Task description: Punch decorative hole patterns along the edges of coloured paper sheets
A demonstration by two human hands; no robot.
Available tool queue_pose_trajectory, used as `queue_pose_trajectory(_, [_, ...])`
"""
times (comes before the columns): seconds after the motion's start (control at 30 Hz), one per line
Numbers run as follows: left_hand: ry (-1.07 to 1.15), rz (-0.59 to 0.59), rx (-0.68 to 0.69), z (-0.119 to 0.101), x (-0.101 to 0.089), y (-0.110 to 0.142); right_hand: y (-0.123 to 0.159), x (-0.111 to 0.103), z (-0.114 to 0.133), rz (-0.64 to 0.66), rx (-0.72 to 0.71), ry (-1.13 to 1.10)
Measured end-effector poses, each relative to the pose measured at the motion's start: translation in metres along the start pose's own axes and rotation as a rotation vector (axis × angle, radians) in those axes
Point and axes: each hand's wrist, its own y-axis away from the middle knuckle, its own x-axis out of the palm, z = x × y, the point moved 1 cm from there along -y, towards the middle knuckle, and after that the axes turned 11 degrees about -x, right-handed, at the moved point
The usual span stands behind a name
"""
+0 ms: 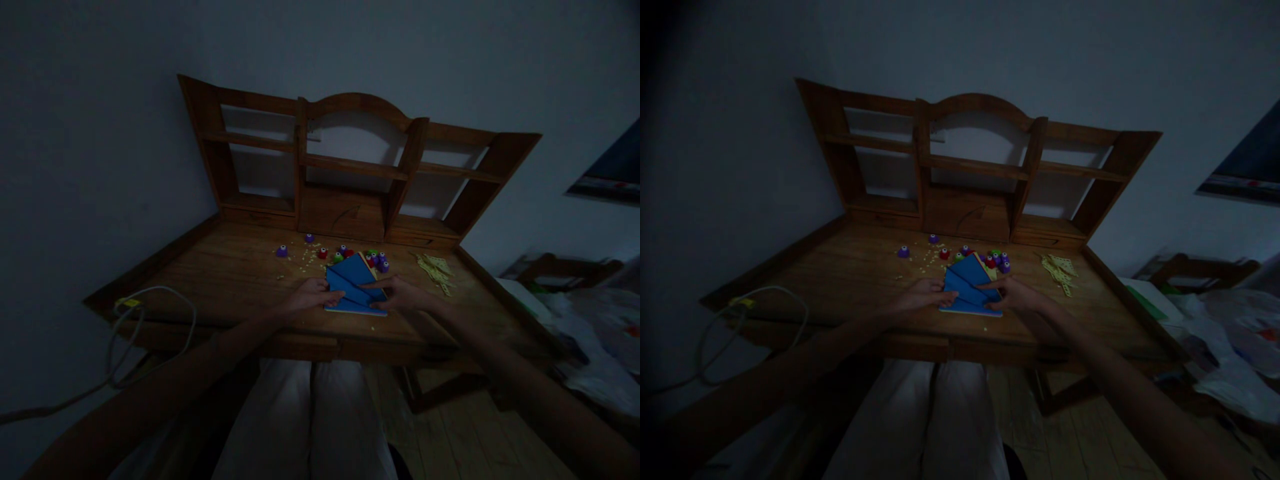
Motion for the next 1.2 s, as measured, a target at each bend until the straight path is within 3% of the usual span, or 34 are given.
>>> queue_pose_trajectory(0.27, [0.004, -0.017, -0.015, 0.004, -0.001, -0.002, -0.002, -0.001, 0.004, -0.045, -0.016, -0.055])
queue_pose_trajectory(0.5, [-0.016, -0.046, -0.039, 0.0, 0.001, -0.001, 0.0, 0.0, -0.001, 0.038, -0.007, -0.056])
queue_pose_trajectory(0.73, [-0.122, -0.136, -0.027, 0.003, 0.003, -0.003, -0.003, 0.008, -0.008, -0.049, -0.03, -0.113])
queue_pose_trajectory(0.83, [-0.277, -0.411, 0.119, 0.009, 0.004, -0.001, -0.003, 0.011, -0.009, -0.103, -0.01, -0.076])
queue_pose_trajectory(0.9, [-0.428, -0.621, 0.306, 0.009, 0.006, 0.005, -0.002, 0.012, -0.008, -0.116, 0.014, -0.058])
queue_pose_trajectory(0.97, [-0.599, -0.733, 0.49, 0.004, 0.008, 0.012, -0.002, 0.011, -0.006, -0.105, 0.02, -0.036])
queue_pose_trajectory(1.07, [-0.856, -0.728, 0.663, -0.009, 0.008, 0.022, -0.003, 0.011, 0.002, -0.091, 0.009, 0.043])
queue_pose_trajectory(1.2, [-1.256, -0.498, 0.809, -0.022, 0.008, 0.025, -0.001, 0.016, 0.023, -0.108, 0.023, 0.2])
